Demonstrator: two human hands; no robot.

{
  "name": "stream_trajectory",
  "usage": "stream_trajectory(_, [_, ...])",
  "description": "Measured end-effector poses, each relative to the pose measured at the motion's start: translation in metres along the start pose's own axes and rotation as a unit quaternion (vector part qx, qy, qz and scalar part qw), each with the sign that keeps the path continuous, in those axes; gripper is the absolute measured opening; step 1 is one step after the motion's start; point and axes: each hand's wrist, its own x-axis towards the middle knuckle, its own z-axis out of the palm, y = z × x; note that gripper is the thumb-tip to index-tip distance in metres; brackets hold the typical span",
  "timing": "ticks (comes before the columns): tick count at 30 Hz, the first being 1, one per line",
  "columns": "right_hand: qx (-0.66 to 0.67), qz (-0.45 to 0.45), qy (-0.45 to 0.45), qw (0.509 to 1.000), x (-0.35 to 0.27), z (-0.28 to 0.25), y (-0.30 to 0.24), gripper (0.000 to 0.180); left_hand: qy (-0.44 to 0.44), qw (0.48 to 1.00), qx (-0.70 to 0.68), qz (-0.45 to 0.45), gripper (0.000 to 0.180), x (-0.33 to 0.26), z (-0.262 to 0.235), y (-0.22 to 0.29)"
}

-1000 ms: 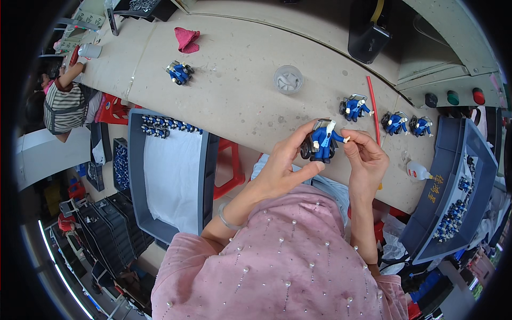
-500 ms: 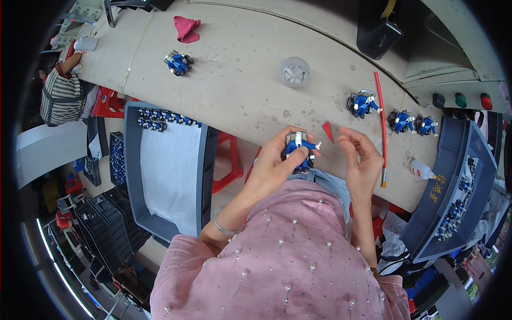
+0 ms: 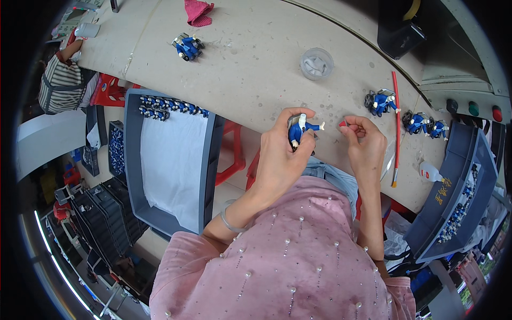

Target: The person assembles small toy robots by gluing their parts together on a workbench, applying glue with a brush from a glue bottle.

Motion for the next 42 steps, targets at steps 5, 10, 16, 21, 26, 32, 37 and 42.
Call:
stream_trajectory(5, [0.284, 0.050, -0.025, 0.957, -0.012, -0.009, -0.011, 0.017, 0.025, 0.999, 0.045, 0.019, 0.027, 0.001, 0.003, -0.001])
stream_trajectory(10, [0.413, 0.017, -0.041, 0.910, -0.028, -0.002, -0.032, 0.015, 0.055, 0.993, 0.083, 0.064, 0.028, 0.001, 0.013, 0.006])
stream_trajectory(16, [0.347, -0.039, 0.002, 0.937, -0.024, 0.001, -0.035, 0.015, 0.073, 0.973, 0.153, 0.154, 0.027, 0.002, 0.023, -0.002])
stream_trajectory(21, [0.139, -0.153, 0.086, 0.975, -0.026, 0.001, -0.037, 0.015, 0.096, 0.964, 0.159, 0.188, 0.027, 0.003, 0.033, -0.007])
stream_trajectory(26, [0.316, 0.060, 0.009, 0.947, -0.002, -0.038, -0.040, 0.012, 0.022, 0.979, 0.187, 0.078, 0.025, 0.003, 0.020, 0.012])
stream_trajectory(32, [0.486, 0.072, -0.122, 0.862, 0.014, -0.055, -0.018, 0.025, -0.074, 0.992, 0.103, -0.005, 0.023, 0.012, 0.009, 0.010])
stream_trajectory(37, [0.462, 0.113, -0.189, 0.859, 0.013, -0.046, -0.016, 0.018, -0.090, 0.992, 0.080, -0.026, 0.023, 0.013, 0.007, 0.015])
stream_trajectory(42, [0.246, -0.127, -0.177, 0.945, 0.023, -0.044, -0.016, 0.013, -0.213, 0.976, 0.008, -0.042, 0.033, 0.019, -0.001, 0.006])
